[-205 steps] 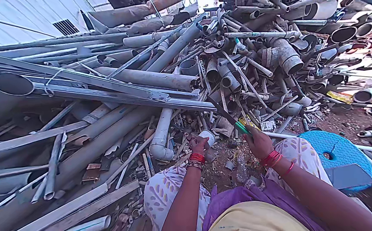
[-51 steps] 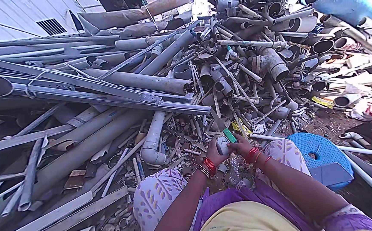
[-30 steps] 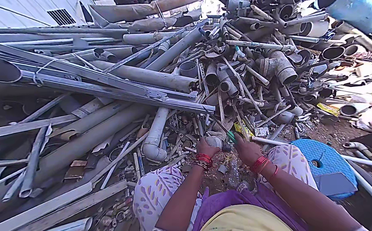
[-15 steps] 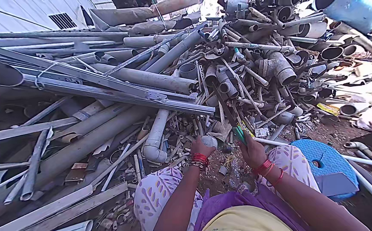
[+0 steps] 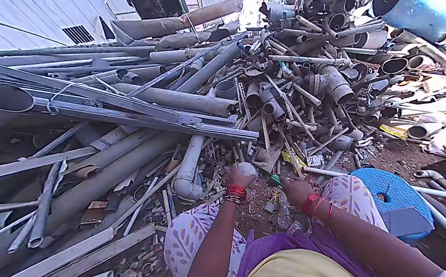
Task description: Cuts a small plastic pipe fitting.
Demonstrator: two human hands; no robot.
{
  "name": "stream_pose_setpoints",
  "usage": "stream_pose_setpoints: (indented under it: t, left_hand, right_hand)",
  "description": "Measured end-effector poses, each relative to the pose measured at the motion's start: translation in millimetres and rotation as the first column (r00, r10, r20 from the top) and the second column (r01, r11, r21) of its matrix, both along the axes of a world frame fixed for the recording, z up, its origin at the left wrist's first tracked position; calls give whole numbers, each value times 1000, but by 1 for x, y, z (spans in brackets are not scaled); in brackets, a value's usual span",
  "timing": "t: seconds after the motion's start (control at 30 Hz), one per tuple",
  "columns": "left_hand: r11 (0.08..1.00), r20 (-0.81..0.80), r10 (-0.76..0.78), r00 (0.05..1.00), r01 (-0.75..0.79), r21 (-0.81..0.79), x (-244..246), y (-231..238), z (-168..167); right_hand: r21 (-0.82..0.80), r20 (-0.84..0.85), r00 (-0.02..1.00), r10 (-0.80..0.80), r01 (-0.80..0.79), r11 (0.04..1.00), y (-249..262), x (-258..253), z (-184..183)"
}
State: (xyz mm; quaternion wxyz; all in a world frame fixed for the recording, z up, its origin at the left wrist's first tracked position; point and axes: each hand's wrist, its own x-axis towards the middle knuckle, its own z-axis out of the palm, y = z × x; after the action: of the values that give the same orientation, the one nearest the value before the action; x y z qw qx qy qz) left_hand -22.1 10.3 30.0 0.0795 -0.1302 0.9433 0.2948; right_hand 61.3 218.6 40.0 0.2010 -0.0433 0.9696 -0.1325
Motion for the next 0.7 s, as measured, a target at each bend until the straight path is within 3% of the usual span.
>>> stream_pose_setpoints:
  t: [0.03,0.1,0.2,0.27,0.3,0.37,0.4,0.47,0.53,0.6,0.63,0.67,0.7]
  left_hand:
    - [1000,-11,-1,1000,1,-11,1,1,1]
    - [1000,-27,9,1000,-9,-27,5,2,6]
    - [999,-29,20,999,-21,-47,6,1,7]
    - [999,-8,22,1000,-22,-25,3,0,6]
    - [1000,-5,21,1000,-21,-15,3,0,5]
    - [1000,9,-2,1000,2,-15,3,-1,5]
    - [1000,12,-18,1000,18,-19,2,1,5]
    - [1000,8,-25,1000,25,-10,3,1,5]
    - [1000,4,-20,1000,20,-16,2,0,4]
    - [1000,11,-9,1000,9,-5,0,-2,1]
    - [1000,11,-4,1000,4,7,-1,-2,0]
    - [1000,6,0,1000,0,20,0,-3,0]
    - [1000,-6,3,1000,-2,28,1,-4,1]
  right_hand:
    - [81,149,989,-19,7,997,-2,-7,-3]
    - [105,195,977,-89,70,992,-1,-14,-8]
    - [-115,-163,967,-198,180,977,4,-4,7]
    - [-297,-498,844,-201,52,954,8,2,-7]
    - [-279,-494,858,-139,-4,960,10,5,-10]
    - [-49,-72,997,-7,4,999,5,1,2]
    - [33,106,994,-24,21,999,3,-6,-1]
    - [45,177,979,-100,93,995,3,-12,-3]
    - [-111,-53,983,-174,168,980,7,-4,5]
    - [-348,-447,860,-245,85,934,11,3,-5]
    - [-383,-556,798,-233,3,924,11,4,-12]
    - [-342,-520,839,-163,-29,939,13,6,-12]
    - [-231,-307,950,-59,-14,973,13,6,-4]
